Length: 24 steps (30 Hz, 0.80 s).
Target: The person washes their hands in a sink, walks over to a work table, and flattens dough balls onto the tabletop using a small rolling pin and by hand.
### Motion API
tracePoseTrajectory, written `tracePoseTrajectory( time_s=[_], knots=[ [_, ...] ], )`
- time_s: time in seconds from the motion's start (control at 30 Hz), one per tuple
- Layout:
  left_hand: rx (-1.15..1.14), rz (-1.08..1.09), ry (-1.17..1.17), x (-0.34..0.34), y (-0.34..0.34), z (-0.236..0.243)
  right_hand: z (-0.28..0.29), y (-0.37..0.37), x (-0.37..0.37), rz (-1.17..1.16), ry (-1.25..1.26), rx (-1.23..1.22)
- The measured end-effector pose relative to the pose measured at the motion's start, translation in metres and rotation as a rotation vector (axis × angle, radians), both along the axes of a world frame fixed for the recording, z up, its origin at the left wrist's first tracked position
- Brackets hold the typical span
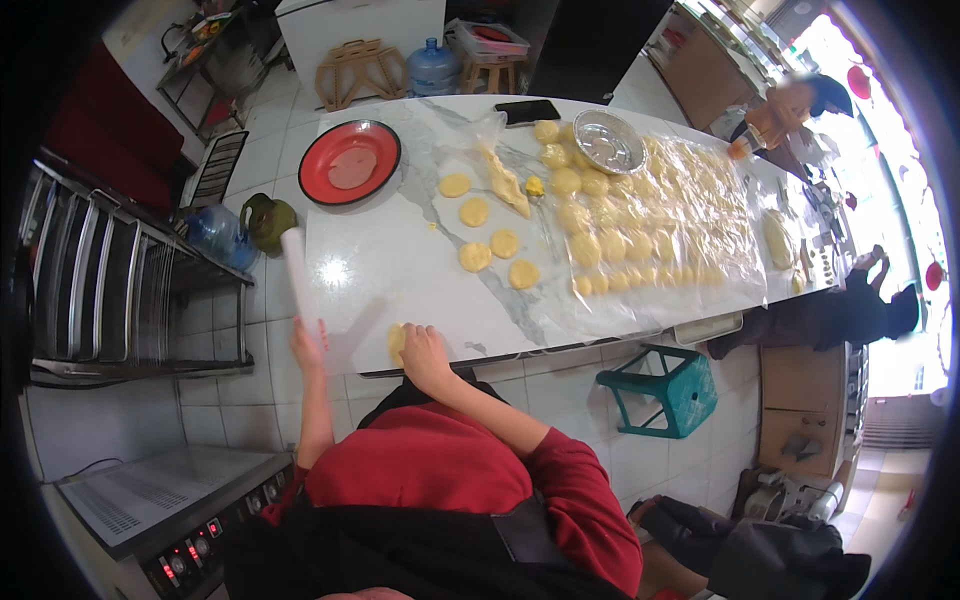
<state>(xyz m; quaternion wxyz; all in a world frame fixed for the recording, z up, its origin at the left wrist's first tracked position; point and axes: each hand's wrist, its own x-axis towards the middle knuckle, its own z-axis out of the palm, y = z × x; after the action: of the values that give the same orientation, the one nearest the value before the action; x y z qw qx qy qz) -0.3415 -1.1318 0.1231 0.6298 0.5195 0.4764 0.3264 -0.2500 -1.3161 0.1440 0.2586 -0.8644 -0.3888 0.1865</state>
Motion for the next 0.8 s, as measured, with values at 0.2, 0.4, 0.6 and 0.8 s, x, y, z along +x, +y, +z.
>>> tracePoseTrajectory(
  time_s=[0.2, 0.4, 0.6, 0.8],
  knots=[
    [-0.055, 0.153, -0.135, -0.041, 0.019, -0.001, -0.003, 0.001, -0.009, 0.101, 0.039, 0.098],
    [0.108, 0.238, -0.102, -0.051, 0.033, 0.014, 0.077, -0.032, 0.058, -0.130, 0.525, 0.356],
    [0.138, 0.092, -0.175, -0.036, 0.033, 0.020, 0.005, -0.082, 0.077, -0.182, -0.387, 0.194],
    [0.092, 0.011, -0.212, -0.006, 0.026, 0.014, 0.007, -0.078, 0.075, -0.135, -0.376, -0.077]
  ],
)
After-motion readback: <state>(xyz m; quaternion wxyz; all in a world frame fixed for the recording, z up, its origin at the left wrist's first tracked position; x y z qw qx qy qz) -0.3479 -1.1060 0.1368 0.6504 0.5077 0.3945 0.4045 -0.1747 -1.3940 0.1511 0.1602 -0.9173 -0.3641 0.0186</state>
